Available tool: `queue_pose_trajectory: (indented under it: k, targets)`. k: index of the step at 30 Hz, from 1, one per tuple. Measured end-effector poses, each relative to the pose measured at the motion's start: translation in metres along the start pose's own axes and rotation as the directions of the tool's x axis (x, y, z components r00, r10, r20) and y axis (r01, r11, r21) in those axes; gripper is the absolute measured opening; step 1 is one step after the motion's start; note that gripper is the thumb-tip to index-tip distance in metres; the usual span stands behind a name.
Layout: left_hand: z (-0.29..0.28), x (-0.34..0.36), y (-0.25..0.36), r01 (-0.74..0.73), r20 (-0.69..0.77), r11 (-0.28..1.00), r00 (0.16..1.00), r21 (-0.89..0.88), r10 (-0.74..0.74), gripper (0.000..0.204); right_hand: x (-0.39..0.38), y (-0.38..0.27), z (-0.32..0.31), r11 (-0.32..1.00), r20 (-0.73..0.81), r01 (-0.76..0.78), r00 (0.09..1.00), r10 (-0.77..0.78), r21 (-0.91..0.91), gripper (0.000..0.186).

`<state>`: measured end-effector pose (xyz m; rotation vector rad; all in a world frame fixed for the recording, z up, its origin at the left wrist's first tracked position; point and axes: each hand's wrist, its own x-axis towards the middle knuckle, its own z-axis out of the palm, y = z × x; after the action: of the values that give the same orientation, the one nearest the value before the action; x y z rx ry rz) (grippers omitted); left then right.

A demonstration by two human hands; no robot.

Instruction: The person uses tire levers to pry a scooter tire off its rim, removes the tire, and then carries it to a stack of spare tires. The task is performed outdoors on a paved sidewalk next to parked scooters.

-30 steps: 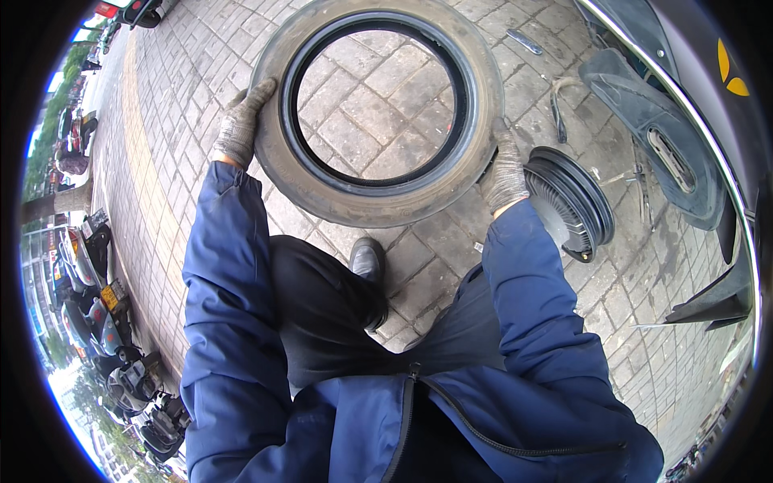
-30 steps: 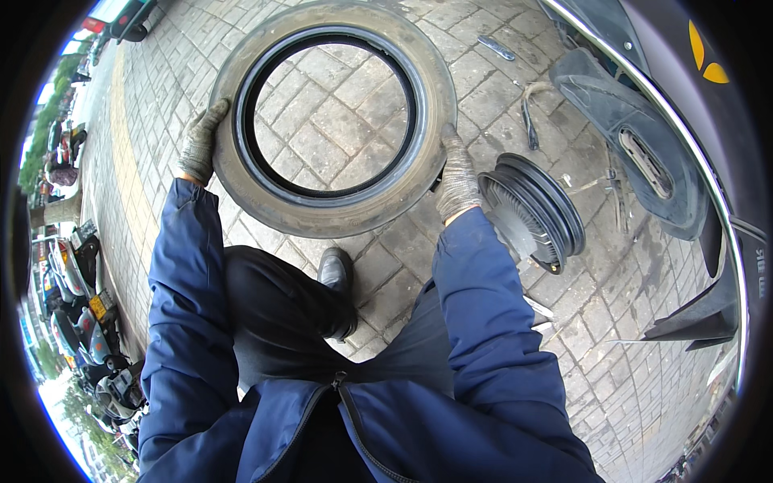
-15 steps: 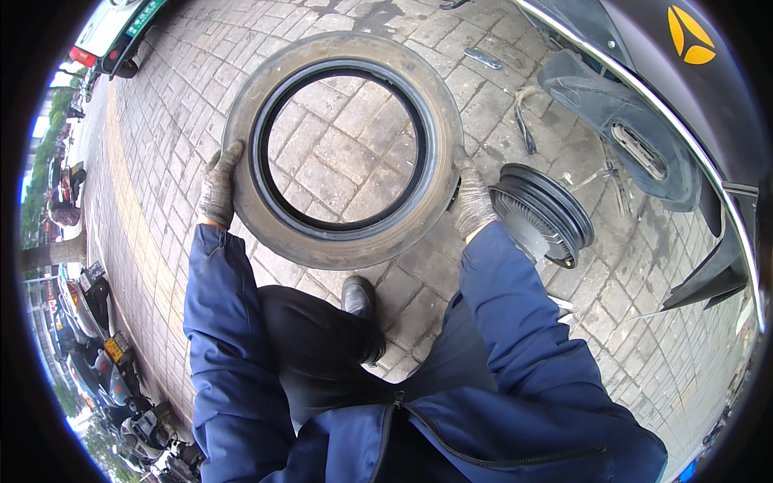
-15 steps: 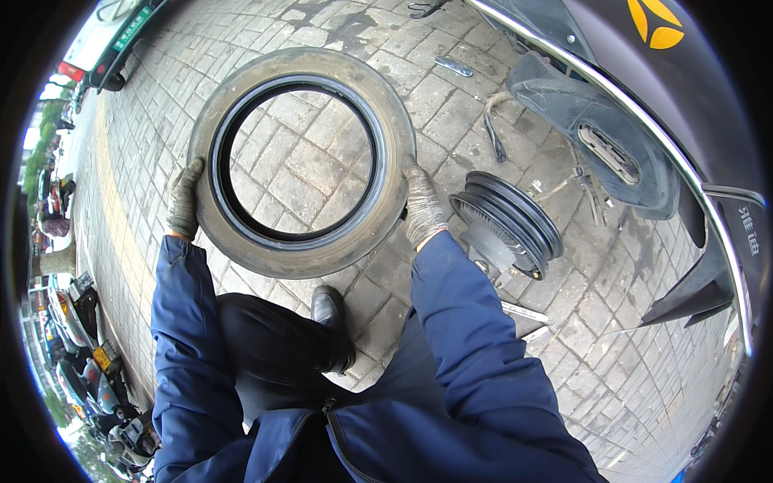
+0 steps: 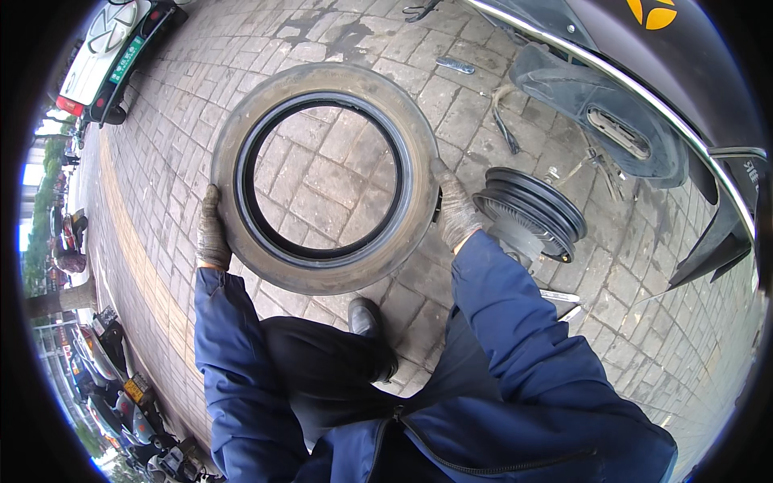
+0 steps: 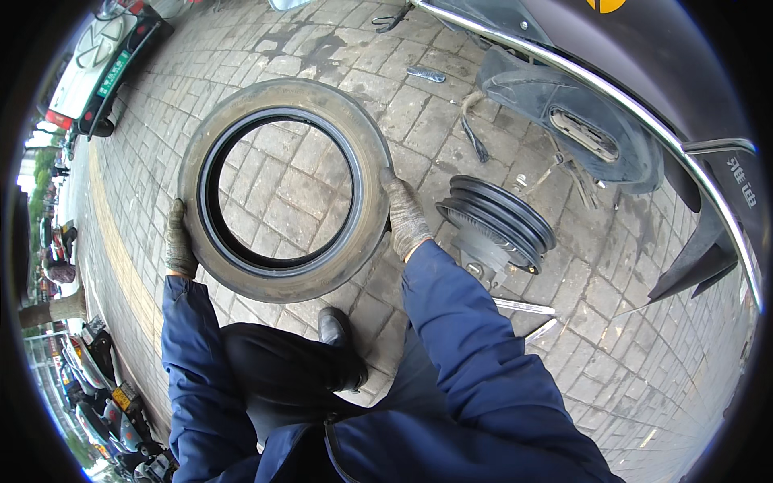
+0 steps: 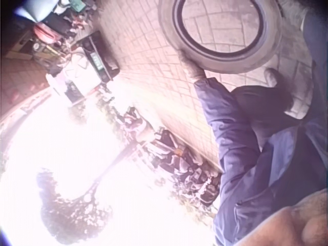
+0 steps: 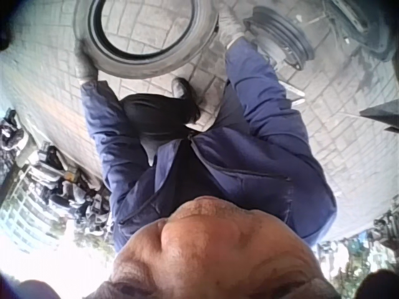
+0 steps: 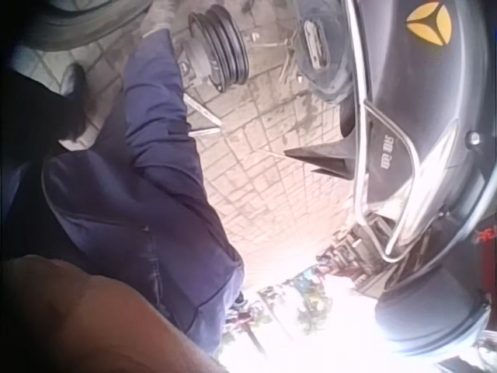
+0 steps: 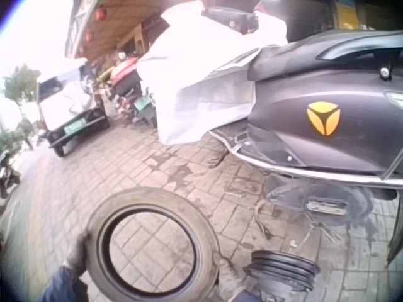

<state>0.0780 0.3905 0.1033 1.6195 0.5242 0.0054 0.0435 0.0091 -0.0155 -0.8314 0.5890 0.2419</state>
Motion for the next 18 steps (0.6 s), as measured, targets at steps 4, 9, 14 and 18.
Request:
queue_pose_trajectory:
  k: [4, 9, 14, 18]
  targets:
    - [-0.0001, -0.0004, -0.0013, 0.011, -0.026, 1.0, 1.0, 0.005, -0.011, 0.065, -0.0019, -0.0013, 0.0, 1.0, 0.0, 0.014, 1.0, -0.014, -0.003, 0.064]
    - [-0.0032, 0.0015, -0.0037, 0.011, 0.004, 1.0, 1.0, -0.024, -0.011, 0.066, -0.0006, 0.0012, -0.0007, 0.999, -0.019, 0.047, 0.999, -0.046, 0.015, 0.072]
    - [-0.0036, 0.0032, -0.0033, 0.03, 0.011, 0.999, 1.0, -0.046, -0.029, 0.065, 0.0021, 0.0026, -0.0024, 0.999, -0.032, 0.032, 0.999, -0.031, 0.019, 0.07]
    - [-0.0041, 0.002, -0.0033, 0.029, 0.006, 0.998, 1.0, -0.047, -0.029, 0.064, 0.0023, 0.0033, -0.0027, 0.999, -0.017, 0.043, 0.999, -0.043, 0.031, 0.061]
